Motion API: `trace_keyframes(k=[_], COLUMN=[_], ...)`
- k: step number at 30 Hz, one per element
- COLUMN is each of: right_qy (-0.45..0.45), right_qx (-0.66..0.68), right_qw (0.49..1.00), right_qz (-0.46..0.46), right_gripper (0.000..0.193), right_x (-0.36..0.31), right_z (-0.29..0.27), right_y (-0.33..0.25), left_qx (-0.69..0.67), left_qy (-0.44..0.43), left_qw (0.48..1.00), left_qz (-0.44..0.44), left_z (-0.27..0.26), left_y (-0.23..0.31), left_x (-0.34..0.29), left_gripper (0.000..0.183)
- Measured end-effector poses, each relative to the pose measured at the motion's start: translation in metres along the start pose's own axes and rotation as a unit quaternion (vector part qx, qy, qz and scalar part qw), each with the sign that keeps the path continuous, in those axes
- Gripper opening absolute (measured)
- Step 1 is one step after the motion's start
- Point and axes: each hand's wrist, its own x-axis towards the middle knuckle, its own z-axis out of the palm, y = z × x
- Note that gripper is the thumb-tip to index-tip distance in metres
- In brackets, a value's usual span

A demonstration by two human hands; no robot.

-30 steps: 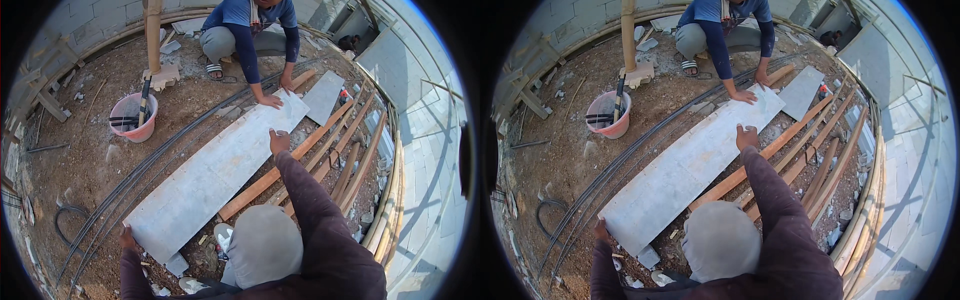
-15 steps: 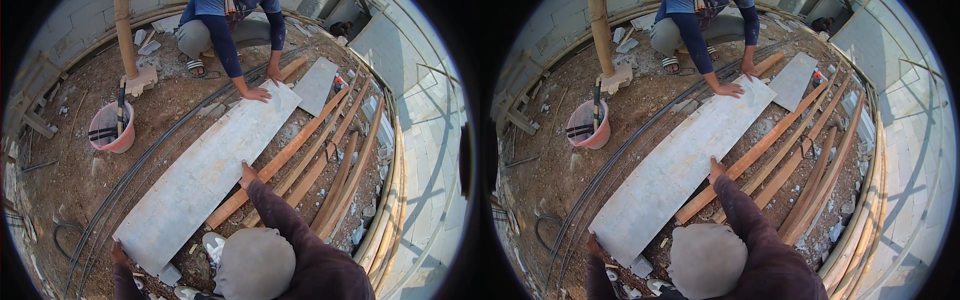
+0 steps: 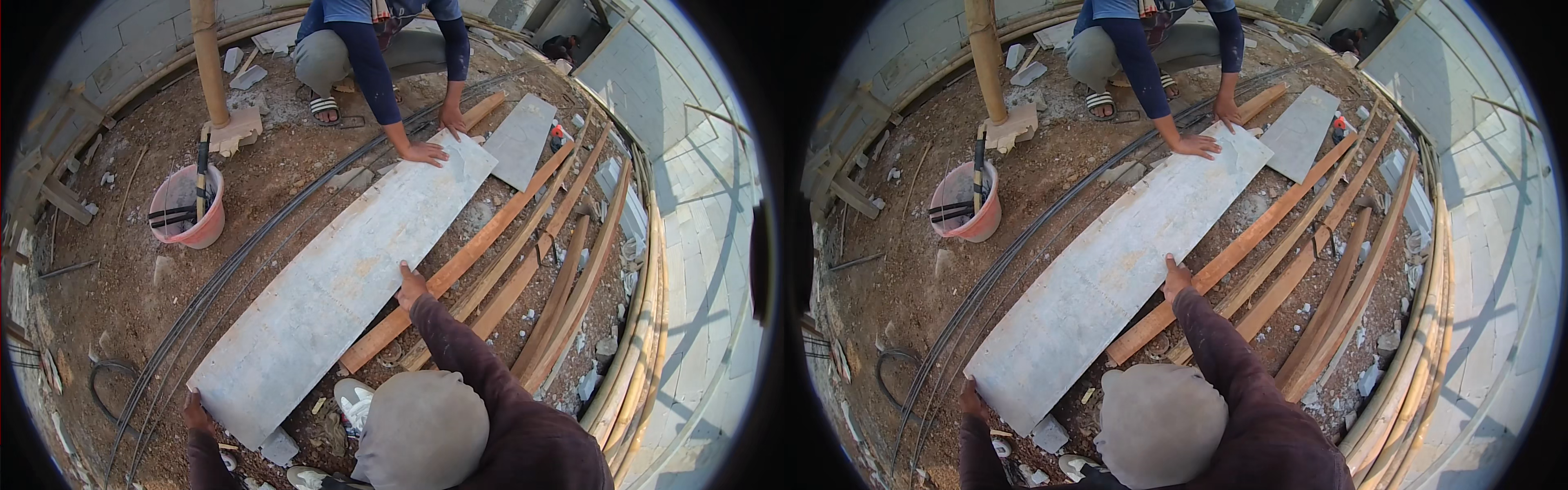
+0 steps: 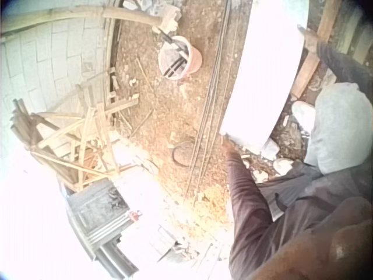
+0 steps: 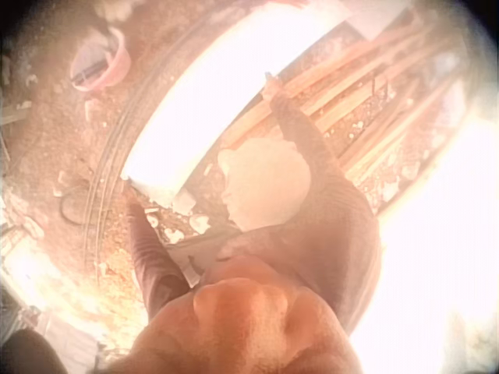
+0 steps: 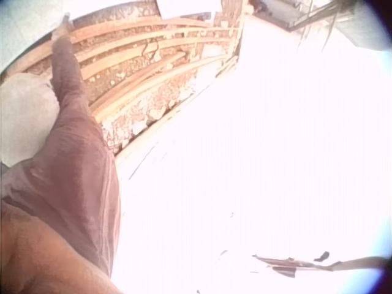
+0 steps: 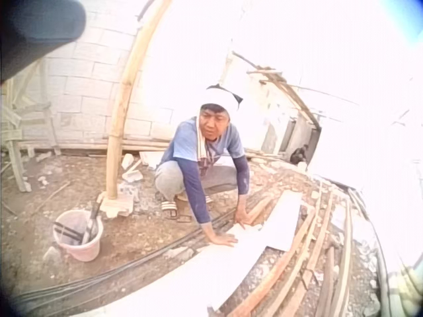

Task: The person measures a rebar column with a measuring tape, selects wooden planks, aligns a panel on a wooden plank to measure it with the measuring tape, and hammers nails into the panel using a hatchet.

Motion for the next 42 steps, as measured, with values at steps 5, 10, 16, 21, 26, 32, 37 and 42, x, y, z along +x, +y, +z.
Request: trace_keyframes(k=[5, 10, 16, 21, 26, 32, 37, 42], right_qy=[-0.026, -0.027, -0.027, -0.062, -0.092, -0.098, -0.104, -0.094], right_qx=[0.025, 0.034, 0.002, 0.004, 0.004, -0.007, -0.008, -0.002], right_qw=[0.999, 0.999, 0.999, 0.998, 0.996, 0.995, 0.994, 0.996], right_qz=[0.018, 0.017, 0.031, 0.002, 0.019, 0.011, 0.012, 0.0], right_gripper=[0.044, 0.043, 0.042, 0.041, 0.05, 0.046, 0.044, 0.042], right_x=[-0.006, -0.011, -0.004, -0.001, 0.005, 0.007, 0.008, 0.009], right_z=[0.009, 0.002, 0.011, -0.015, -0.018, -0.026, -0.023, -0.039], right_y=[0.005, -0.001, 0.011, -0.01, 0.0, -0.013, -0.005, -0.013], left_qx=[0.011, 0.001, -0.033, 0.007, -0.042, -0.001, 0.043, 0.02], left_qy=[-0.014, -0.024, -0.005, 0.055, 0.084, 0.109, 0.123, 0.14], left_qw=[1.0, 1.0, 0.999, 0.998, 0.996, 0.994, 0.991, 0.99], left_qz=[-0.001, -0.003, -0.009, 0.002, 0.006, -0.003, 0.021, 0.025], left_z=[-0.022, -0.017, -0.025, 0.006, -0.012, 0.01, -0.011, 0.019], left_y=[-0.003, -0.009, 0.004, 0.008, -0.002, 0.004, -0.015, -0.008], left_x=[0.004, 0.004, -0.011, -0.013, -0.025, -0.035, -0.02, -0.015], left_gripper=[0.041, 0.04, 0.038, 0.027, 0.04, 0.041, 0.039, 0.038])
